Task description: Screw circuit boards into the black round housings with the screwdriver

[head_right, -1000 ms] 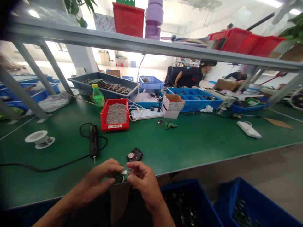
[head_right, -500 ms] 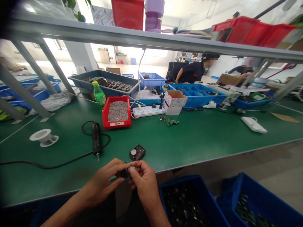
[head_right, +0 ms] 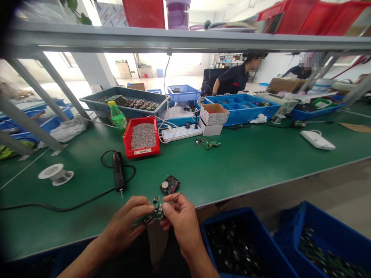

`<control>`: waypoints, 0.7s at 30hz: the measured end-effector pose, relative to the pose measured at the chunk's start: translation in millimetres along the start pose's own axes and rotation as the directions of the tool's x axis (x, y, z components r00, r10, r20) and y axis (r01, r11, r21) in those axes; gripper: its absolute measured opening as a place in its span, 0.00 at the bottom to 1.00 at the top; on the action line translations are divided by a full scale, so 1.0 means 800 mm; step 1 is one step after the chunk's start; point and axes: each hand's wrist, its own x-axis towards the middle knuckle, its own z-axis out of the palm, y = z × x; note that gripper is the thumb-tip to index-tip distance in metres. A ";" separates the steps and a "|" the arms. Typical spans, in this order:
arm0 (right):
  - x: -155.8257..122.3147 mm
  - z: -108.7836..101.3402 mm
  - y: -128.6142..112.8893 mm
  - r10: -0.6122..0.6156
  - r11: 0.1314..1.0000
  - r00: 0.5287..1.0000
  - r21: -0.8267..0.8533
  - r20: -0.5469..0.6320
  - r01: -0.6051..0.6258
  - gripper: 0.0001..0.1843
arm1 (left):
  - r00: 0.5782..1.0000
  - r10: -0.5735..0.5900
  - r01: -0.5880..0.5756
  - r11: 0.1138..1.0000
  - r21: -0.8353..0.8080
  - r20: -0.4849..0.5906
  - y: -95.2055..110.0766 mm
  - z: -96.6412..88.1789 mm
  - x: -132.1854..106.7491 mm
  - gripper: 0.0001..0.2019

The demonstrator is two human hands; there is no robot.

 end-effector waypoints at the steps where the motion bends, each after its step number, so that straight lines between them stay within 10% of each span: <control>1: 0.000 0.000 0.000 -0.003 1.000 1.000 0.005 0.013 0.003 0.23 | 1.000 -0.016 0.016 1.000 0.007 0.001 -0.003 -0.001 -0.001 0.16; 8: 0.018 -0.015 0.004 -0.090 0.984 0.996 -0.155 -0.007 0.088 0.22 | 0.988 -0.097 0.110 0.988 -0.111 0.116 -0.008 -0.010 -0.007 0.16; 12: 0.060 -0.047 -0.004 -0.340 0.903 0.937 -0.305 -0.077 0.302 0.15 | 0.985 -0.157 0.167 0.975 -0.148 0.077 -0.010 -0.013 -0.002 0.12; 17: 0.106 -0.071 -0.014 -0.294 0.601 0.872 -0.634 0.391 0.487 0.41 | 0.925 -0.355 0.341 0.932 -0.121 -0.137 -0.027 0.002 0.007 0.06; 21: 0.107 -0.059 -0.001 -0.287 0.497 0.881 -0.728 0.376 0.472 0.39 | 0.897 -0.385 0.380 0.923 -0.066 -0.218 -0.032 0.023 0.013 0.05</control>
